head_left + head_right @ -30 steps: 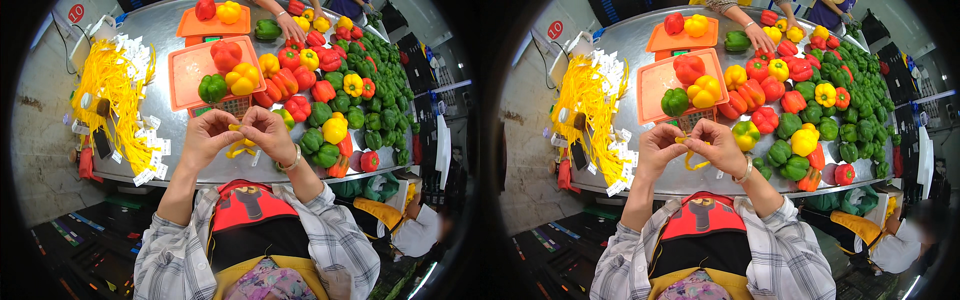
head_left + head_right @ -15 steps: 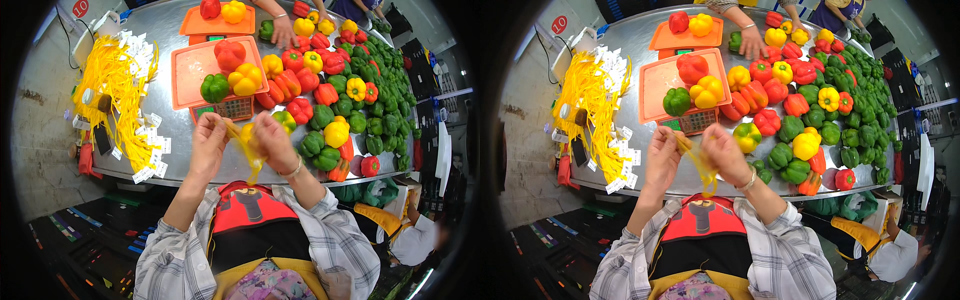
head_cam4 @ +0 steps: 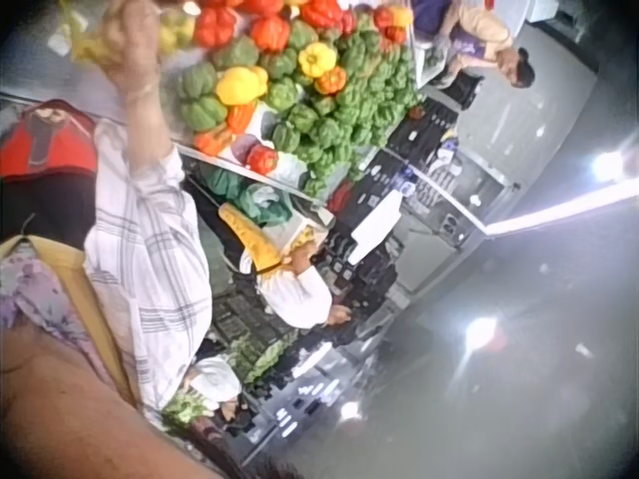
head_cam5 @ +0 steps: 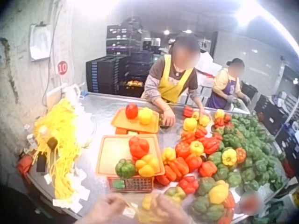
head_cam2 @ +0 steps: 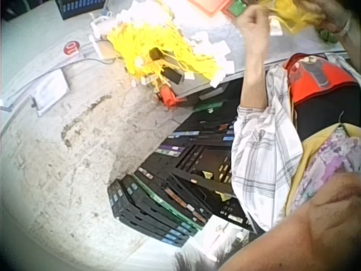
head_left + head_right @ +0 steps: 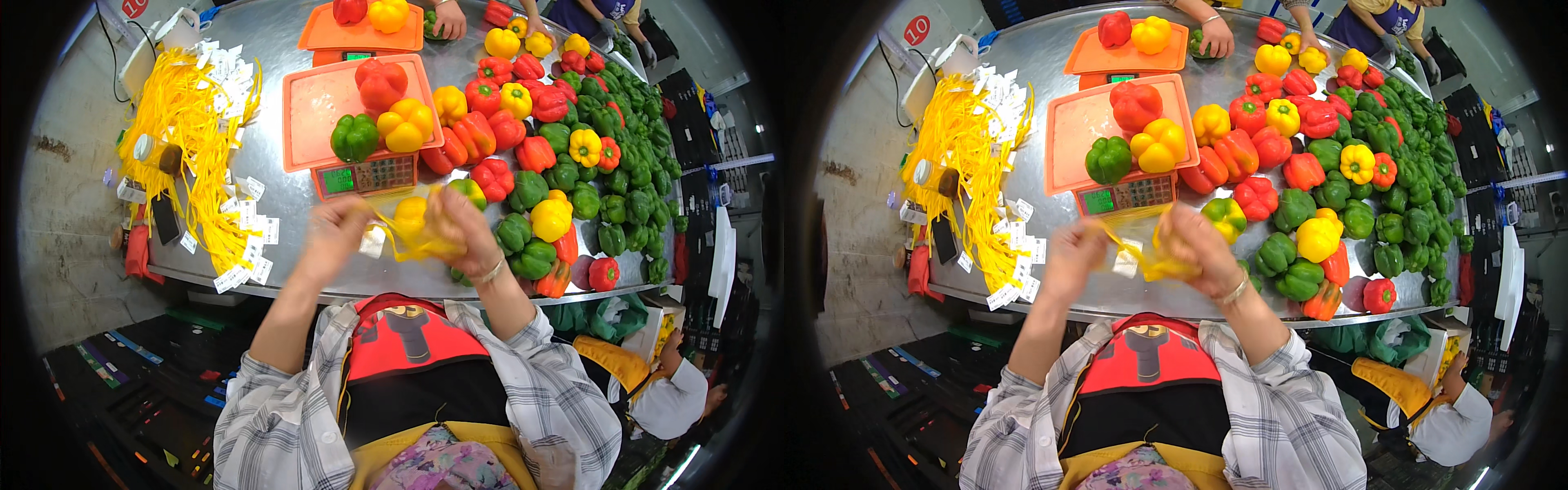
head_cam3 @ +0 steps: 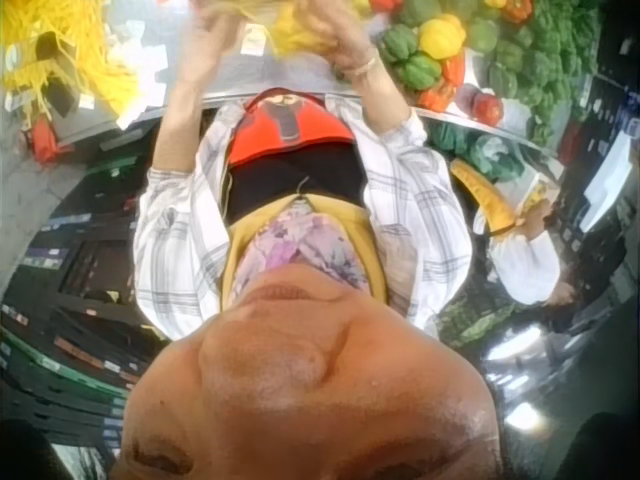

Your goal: The person selects bell peppers from a pile, places them into a mesh bag, and secures the top with a plastic tie and a label.

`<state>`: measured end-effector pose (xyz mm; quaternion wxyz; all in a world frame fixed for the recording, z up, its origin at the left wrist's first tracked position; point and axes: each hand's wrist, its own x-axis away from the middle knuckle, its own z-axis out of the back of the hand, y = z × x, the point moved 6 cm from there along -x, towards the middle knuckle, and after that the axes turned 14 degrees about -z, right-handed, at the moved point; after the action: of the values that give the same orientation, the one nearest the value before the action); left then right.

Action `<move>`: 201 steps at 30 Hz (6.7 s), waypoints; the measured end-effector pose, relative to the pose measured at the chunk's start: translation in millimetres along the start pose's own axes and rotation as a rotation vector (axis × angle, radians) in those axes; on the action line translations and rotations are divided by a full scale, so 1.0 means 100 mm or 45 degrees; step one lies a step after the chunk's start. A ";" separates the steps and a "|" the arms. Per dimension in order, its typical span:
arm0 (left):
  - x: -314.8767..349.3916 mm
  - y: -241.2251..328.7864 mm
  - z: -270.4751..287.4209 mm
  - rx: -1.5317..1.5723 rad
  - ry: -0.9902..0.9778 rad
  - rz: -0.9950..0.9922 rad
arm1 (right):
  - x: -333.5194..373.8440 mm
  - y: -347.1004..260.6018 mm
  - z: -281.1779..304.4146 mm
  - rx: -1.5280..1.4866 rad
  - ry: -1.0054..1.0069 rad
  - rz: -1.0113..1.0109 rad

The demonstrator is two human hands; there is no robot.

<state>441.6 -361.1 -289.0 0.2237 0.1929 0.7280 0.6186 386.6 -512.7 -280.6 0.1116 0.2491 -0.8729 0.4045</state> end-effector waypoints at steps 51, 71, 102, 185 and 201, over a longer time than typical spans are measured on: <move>-0.12 -0.36 -0.19 1.792 -0.521 0.072 | -0.33 -0.20 0.11 -0.471 -0.286 0.187; -0.58 0.11 -0.17 0.759 0.265 0.205 | -0.30 -0.10 0.10 0.057 -0.207 -0.123; -2.12 -0.83 1.21 -0.395 0.387 -0.023 | -2.23 -1.50 1.16 1.156 0.895 0.110; -1.24 -0.58 1.07 -0.082 0.408 0.094 | -1.49 -0.64 0.27 0.609 0.655 0.762; -1.14 -0.93 1.00 -0.021 0.371 -0.176 | -1.76 -0.18 0.67 -0.079 0.507 0.364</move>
<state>592.1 -357.9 -383.9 0.1593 0.0488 0.7591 0.6293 546.5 -512.9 -381.9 0.2307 0.0349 -0.8721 0.4301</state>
